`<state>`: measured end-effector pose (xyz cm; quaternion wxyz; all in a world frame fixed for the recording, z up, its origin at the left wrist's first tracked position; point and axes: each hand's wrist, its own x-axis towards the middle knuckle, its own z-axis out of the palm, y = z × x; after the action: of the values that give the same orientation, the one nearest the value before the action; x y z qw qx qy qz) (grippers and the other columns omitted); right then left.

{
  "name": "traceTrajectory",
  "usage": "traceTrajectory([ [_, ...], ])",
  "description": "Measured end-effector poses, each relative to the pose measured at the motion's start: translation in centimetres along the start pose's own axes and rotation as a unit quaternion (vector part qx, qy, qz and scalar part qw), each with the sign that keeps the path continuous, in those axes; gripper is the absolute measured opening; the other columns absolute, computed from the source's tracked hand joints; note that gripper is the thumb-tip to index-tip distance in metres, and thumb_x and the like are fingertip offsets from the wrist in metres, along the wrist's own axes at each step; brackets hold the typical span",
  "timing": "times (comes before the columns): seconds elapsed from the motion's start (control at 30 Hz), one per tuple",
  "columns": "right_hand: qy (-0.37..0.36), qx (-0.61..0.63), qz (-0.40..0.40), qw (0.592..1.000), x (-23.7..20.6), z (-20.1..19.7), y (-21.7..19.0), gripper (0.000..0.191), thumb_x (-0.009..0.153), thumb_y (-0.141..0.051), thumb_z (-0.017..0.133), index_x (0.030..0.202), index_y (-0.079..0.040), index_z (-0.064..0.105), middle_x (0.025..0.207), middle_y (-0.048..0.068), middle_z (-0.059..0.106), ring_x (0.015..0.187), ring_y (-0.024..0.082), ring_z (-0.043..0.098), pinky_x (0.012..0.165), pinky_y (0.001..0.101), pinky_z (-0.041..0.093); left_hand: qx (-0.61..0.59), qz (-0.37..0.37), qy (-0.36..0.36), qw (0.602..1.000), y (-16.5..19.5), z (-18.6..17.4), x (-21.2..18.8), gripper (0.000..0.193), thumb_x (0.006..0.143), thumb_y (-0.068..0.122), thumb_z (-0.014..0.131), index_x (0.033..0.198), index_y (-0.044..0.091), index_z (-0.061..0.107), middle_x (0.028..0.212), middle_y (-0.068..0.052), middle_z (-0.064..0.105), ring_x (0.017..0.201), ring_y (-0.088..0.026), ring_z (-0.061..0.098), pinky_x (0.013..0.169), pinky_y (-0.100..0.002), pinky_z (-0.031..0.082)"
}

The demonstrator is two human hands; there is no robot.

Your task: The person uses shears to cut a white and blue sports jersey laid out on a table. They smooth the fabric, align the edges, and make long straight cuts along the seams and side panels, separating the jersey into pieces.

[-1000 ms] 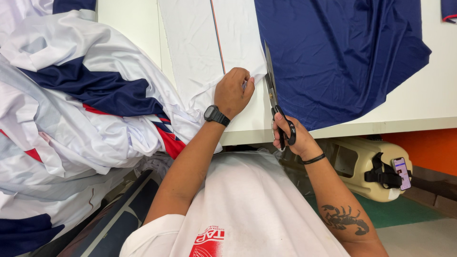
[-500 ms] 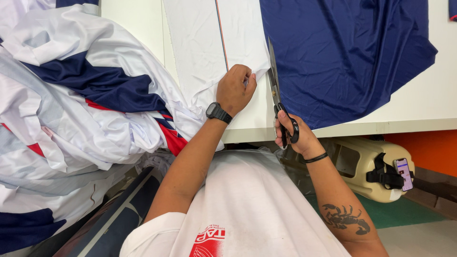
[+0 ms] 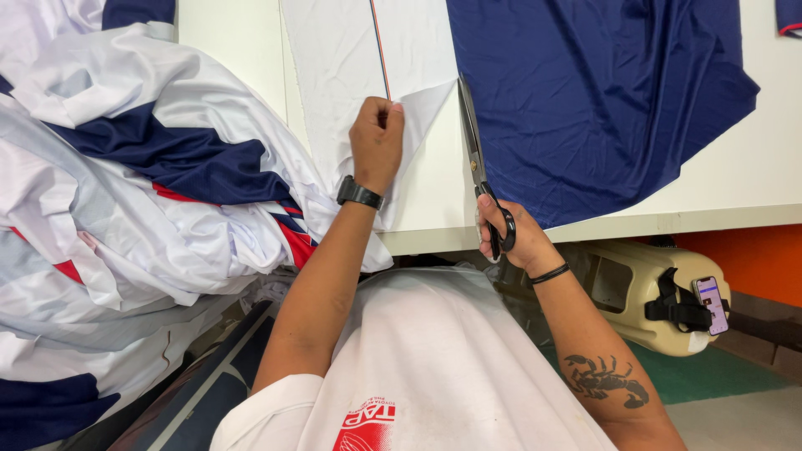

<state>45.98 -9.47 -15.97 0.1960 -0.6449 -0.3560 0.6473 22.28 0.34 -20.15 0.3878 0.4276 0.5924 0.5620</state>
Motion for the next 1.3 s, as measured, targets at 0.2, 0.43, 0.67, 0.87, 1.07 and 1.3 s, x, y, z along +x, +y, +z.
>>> traceTrajectory([
  [0.2, -0.001, 0.008, 0.02, 1.0, 1.9, 0.1, -2.9, 0.061, 0.085, -0.068, 0.061, 0.084, -0.007, 0.061, 0.06, 0.001, 0.056, 0.05, 0.015, 0.06, 0.049, 0.03, 0.054, -0.005, 0.006, -0.01, 1.0, 0.2, -0.7, 0.4, 0.019, 0.099, 0.018, 0.065, 0.089, 0.003, 0.059, 0.072, 0.0, 0.061, 0.064, -0.009, 0.053, 0.061, -0.027, 0.048],
  [0.43, 0.005, -0.002, 0.005, 1.0, 3.2, 0.5, -4.8, 0.064, 0.084, -0.071, 0.062, 0.083, -0.007, 0.061, 0.058, 0.002, 0.053, 0.048, 0.016, 0.057, 0.048, 0.0313, 0.053, -0.01, 0.017, 0.019, 1.0, 0.5, -0.9, 0.1, 0.017, 0.098, 0.017, 0.065, 0.089, 0.003, 0.059, 0.073, 0.0, 0.062, 0.064, -0.008, 0.055, 0.062, -0.027, 0.049],
  [0.67, -0.007, 0.017, -0.009, 1.0, 3.6, 0.6, -4.9, 0.066, 0.082, -0.073, 0.062, 0.083, -0.007, 0.062, 0.058, 0.002, 0.055, 0.05, 0.016, 0.059, 0.049, 0.0314, 0.054, -0.018, 0.023, 0.033, 0.999, 0.1, -0.9, 0.1, 0.017, 0.099, 0.016, 0.064, 0.09, 0.003, 0.059, 0.075, 0.0, 0.06, 0.065, -0.009, 0.053, 0.062, -0.027, 0.049],
  [0.87, 0.008, 0.006, -0.012, 1.0, 3.7, 0.6, -5.4, 0.065, 0.081, -0.073, 0.063, 0.08, -0.008, 0.062, 0.056, 0.002, 0.054, 0.048, 0.016, 0.058, 0.046, 0.0312, 0.053, -0.009, 0.023, 0.034, 0.999, 0.3, -0.9, 0.2, 0.017, 0.099, 0.016, 0.064, 0.09, 0.004, 0.058, 0.075, 0.0, 0.06, 0.065, -0.009, 0.053, 0.062, -0.027, 0.049],
  [1.07, 0.019, -0.008, -0.013, 1.0, 3.8, 1.2, -5.3, 0.06, 0.084, -0.066, 0.071, 0.078, -0.008, 0.057, 0.055, 0.001, 0.051, 0.045, 0.015, 0.053, 0.044, 0.0302, 0.048, -0.033, 0.008, 0.036, 0.999, 0.3, -1.0, 0.1, 0.016, 0.101, 0.017, 0.062, 0.092, 0.005, 0.057, 0.077, 0.001, 0.059, 0.067, -0.008, 0.051, 0.062, -0.026, 0.048],
  [1.3, 0.0, 0.016, -0.005, 1.0, 3.9, 1.0, -6.8, 0.061, 0.081, -0.07, 0.064, 0.076, -0.01, 0.061, 0.054, 0.001, 0.053, 0.045, 0.016, 0.057, 0.044, 0.0298, 0.051, -0.092, -0.015, 0.073, 0.993, 0.3, -1.7, 0.6, 0.016, 0.103, 0.018, 0.059, 0.094, 0.005, 0.057, 0.081, 0.002, 0.056, 0.072, -0.007, 0.046, 0.067, -0.024, 0.044],
])
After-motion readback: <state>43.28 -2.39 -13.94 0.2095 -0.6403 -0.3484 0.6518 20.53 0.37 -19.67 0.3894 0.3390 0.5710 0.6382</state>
